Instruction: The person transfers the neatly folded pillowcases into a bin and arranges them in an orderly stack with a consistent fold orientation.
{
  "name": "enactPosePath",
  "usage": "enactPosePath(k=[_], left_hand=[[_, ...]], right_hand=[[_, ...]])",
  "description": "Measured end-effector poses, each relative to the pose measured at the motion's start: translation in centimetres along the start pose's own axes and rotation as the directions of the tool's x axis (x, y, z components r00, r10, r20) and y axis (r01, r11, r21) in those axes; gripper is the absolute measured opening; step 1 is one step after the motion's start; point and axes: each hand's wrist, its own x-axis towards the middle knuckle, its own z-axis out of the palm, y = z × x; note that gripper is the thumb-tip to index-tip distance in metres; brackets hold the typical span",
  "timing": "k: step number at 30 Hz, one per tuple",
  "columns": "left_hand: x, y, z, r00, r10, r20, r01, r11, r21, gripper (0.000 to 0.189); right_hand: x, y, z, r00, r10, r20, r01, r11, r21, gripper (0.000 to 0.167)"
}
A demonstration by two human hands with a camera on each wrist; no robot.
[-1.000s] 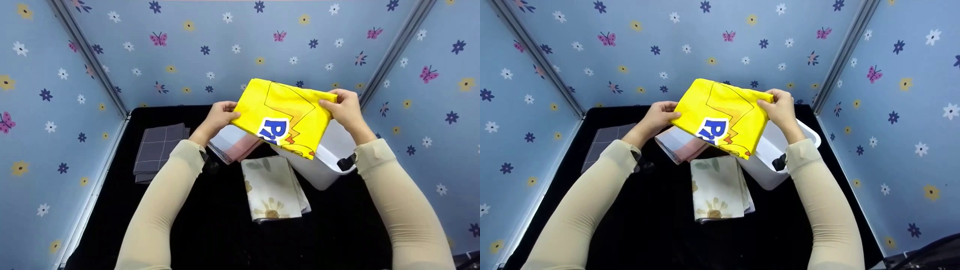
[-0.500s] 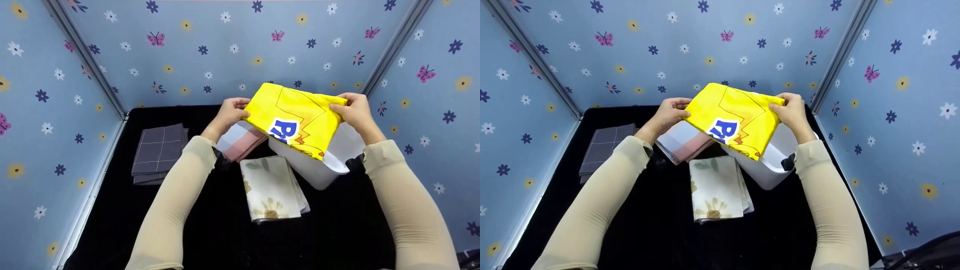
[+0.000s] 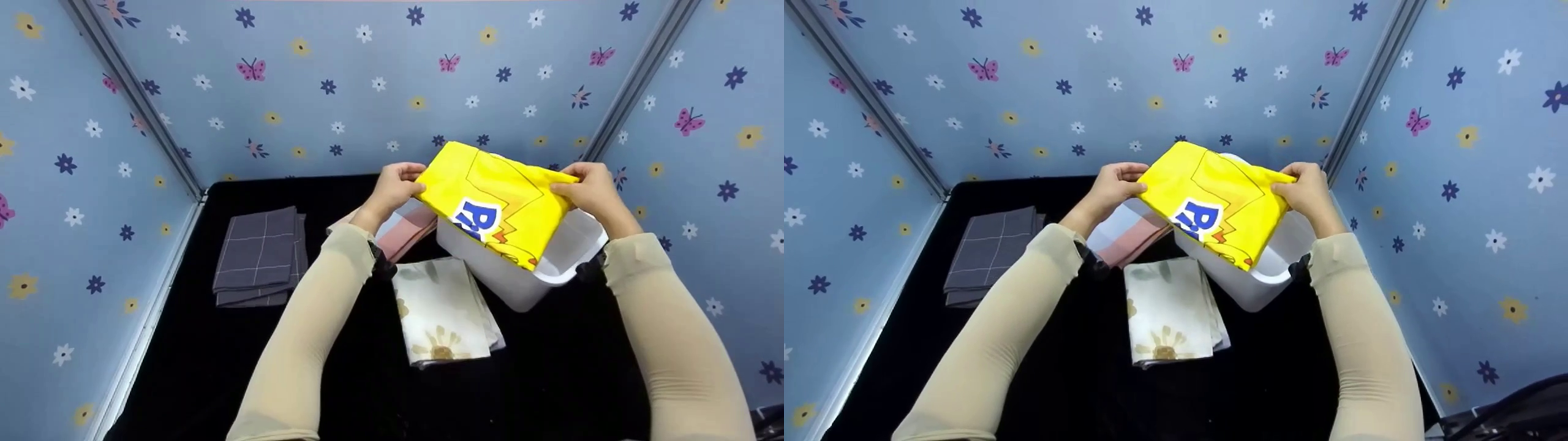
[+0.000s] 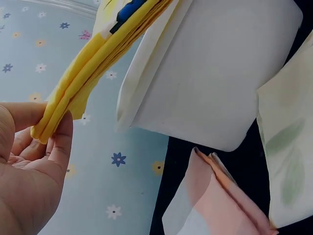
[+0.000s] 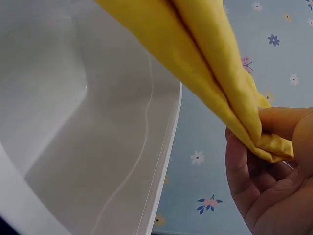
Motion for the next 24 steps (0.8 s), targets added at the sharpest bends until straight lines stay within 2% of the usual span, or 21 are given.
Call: enactPosePath(k=[8, 19, 24], left_hand=[[0.4, -0.2, 1.7, 1.0, -0.014, 0.005, 0.014, 1.0, 0.016, 0.049], [0.8, -1.0, 3.2, 0.996, -0.08, -0.041, 0.083, 0.993, 0.082, 0.043], [1.0, -1.1, 3.8, 0.995, -0.08, -0.055, 0.086, 0.99, 0.114, 0.041]], right_hand=[[0.1, 1.3, -0.3, 0.998, 0.037, 0.054, -0.032, 0.996, -0.078, 0.035], [0.1, 3.3, -0.7, 0.995, 0.062, 0.083, -0.048, 0.985, -0.166, 0.036], [0.2, 4.0, -0.9, 0.993, 0.064, 0.1, -0.044, 0.98, -0.194, 0.032]])
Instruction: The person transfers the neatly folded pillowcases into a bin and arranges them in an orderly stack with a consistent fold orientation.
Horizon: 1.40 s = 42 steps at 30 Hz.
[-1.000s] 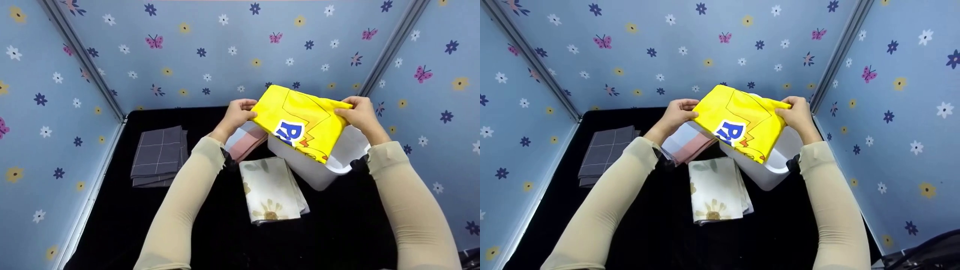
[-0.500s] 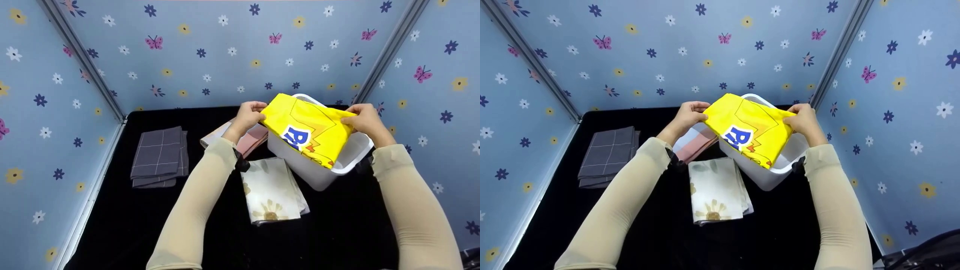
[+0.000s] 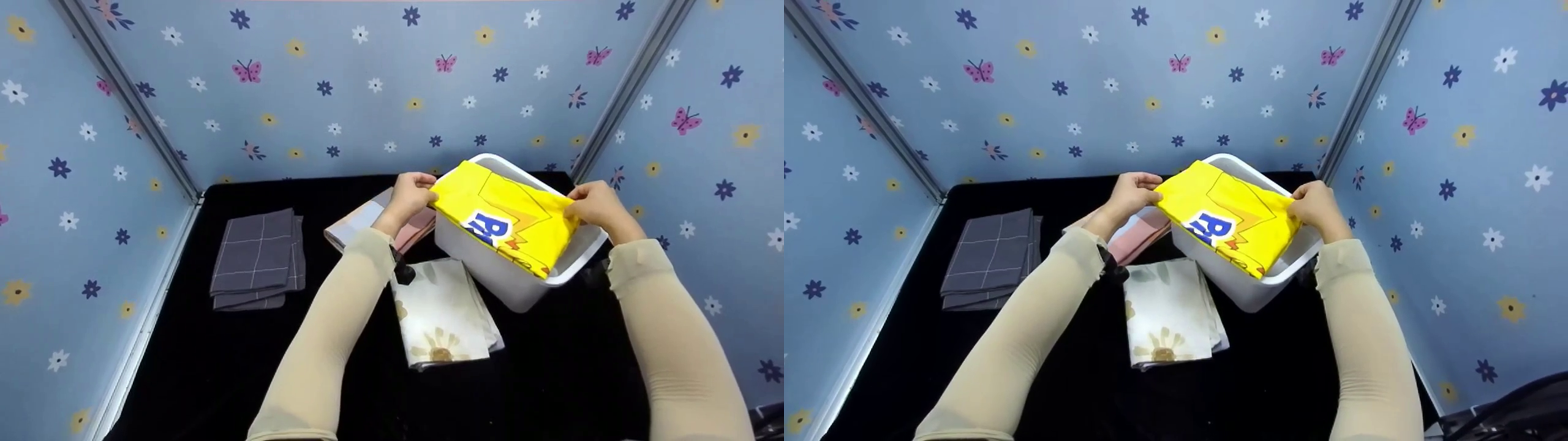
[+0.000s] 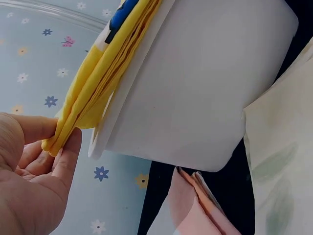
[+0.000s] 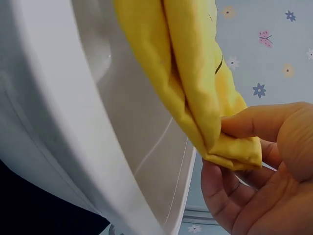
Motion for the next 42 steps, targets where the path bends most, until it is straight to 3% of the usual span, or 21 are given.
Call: enactPosePath(k=[12, 22, 42], left_hand=[[0.8, 0.4, 1.7, 1.0, 0.027, -0.015, -0.025, 0.993, 0.118, 0.034], [1.6, 0.5, 2.5, 0.988, 0.137, -0.074, -0.12, 0.973, 0.199, 0.035], [1.9, -0.1, 3.9, 0.993, 0.104, -0.058, -0.097, 0.99, 0.102, 0.04]], right_hand=[[0.0, 1.3, -0.7, 0.998, 0.039, 0.045, -0.037, 0.998, -0.042, 0.03], [-0.3, 1.7, -0.9, 0.997, 0.079, -0.024, -0.079, 0.997, -0.006, 0.035], [-0.7, 3.3, -1.0, 0.994, 0.099, -0.037, -0.097, 0.994, 0.041, 0.035]])
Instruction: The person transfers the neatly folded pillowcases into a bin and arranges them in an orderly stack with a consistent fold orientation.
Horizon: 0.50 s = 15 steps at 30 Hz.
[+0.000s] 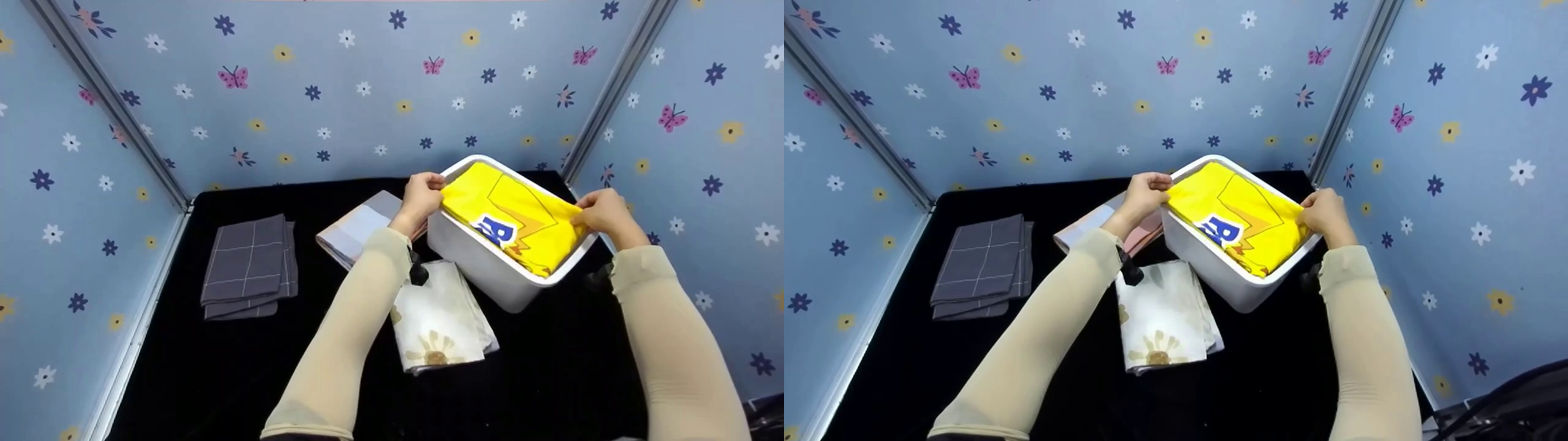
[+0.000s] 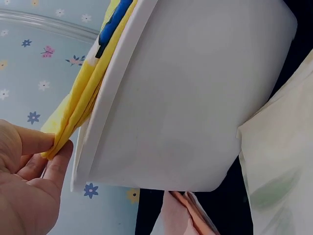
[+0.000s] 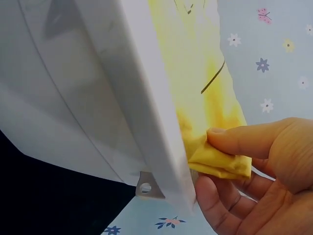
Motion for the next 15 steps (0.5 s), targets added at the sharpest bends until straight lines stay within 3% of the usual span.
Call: enactPosePath(k=[8, 15], left_hand=[[-0.3, -0.1, -0.7, 0.999, 0.001, 0.045, 0.002, 0.997, -0.079, 0.044], [-0.2, -0.5, -1.7, 0.998, 0.03, 0.061, -0.028, 0.999, -0.023, 0.047]], right_hand=[[0.1, 0.0, -0.2, 1.0, 0.005, -0.023, -0.005, 1.0, -0.013, 0.033], [0.2, -0.9, 0.3, 1.0, -0.026, -0.007, 0.026, 1.0, 0.009, 0.034]])
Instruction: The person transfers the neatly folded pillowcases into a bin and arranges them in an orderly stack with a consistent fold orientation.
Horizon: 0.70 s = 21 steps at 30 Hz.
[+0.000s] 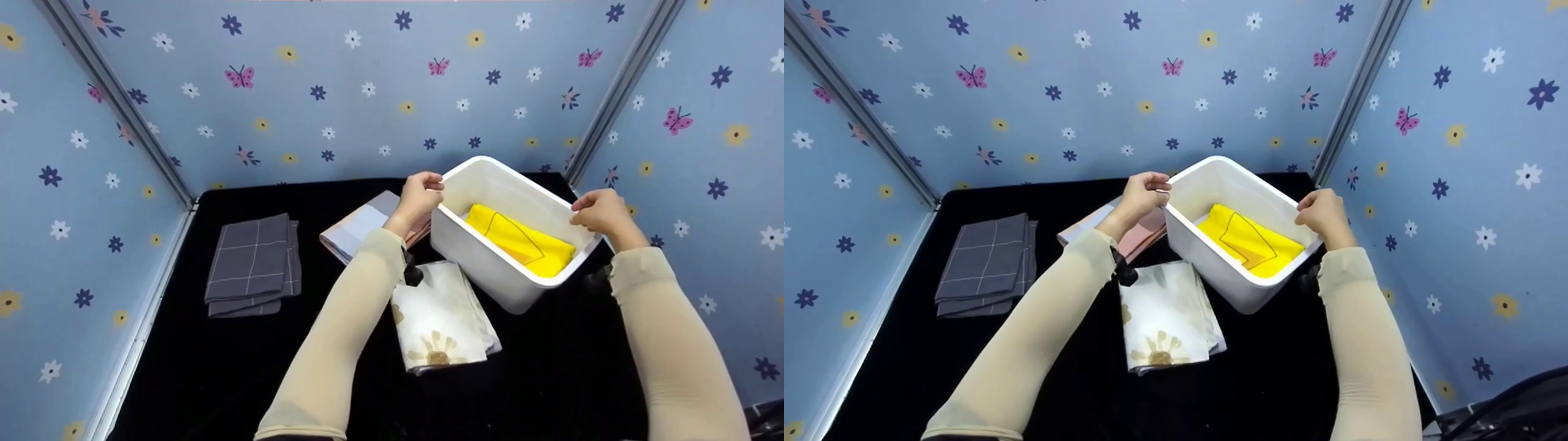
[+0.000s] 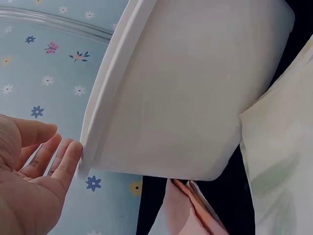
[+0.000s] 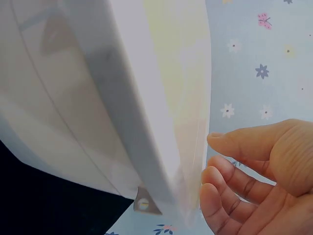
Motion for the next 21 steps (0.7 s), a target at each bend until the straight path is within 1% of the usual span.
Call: enactPosePath(k=[4, 9, 16, 21], left_hand=[[-0.3, -0.3, -0.8, 1.0, 0.01, 0.017, -0.01, 1.0, 0.005, 0.049], [-0.8, -0.5, -1.9, 0.999, 0.019, 0.031, -0.018, 0.999, -0.041, 0.05], [-1.6, -1.0, -3.4, 1.0, -0.012, 0.003, 0.013, 0.997, -0.071, 0.046], [-2.3, -1.4, -4.7, 1.0, -0.019, -0.015, 0.018, 0.997, -0.075, 0.044]], right_hand=[[0.1, -0.6, 0.5, 1.0, -0.019, 0.001, 0.019, 1.0, 0.003, 0.033], [0.1, -1.5, 1.2, 0.999, -0.037, 0.003, 0.037, 0.999, 0.005, 0.032], [0.1, -2.9, 2.3, 0.998, -0.057, 0.024, 0.057, 0.998, 0.013, 0.033], [0.0, -4.0, 3.2, 0.997, -0.075, 0.036, 0.075, 0.997, 0.021, 0.032]])
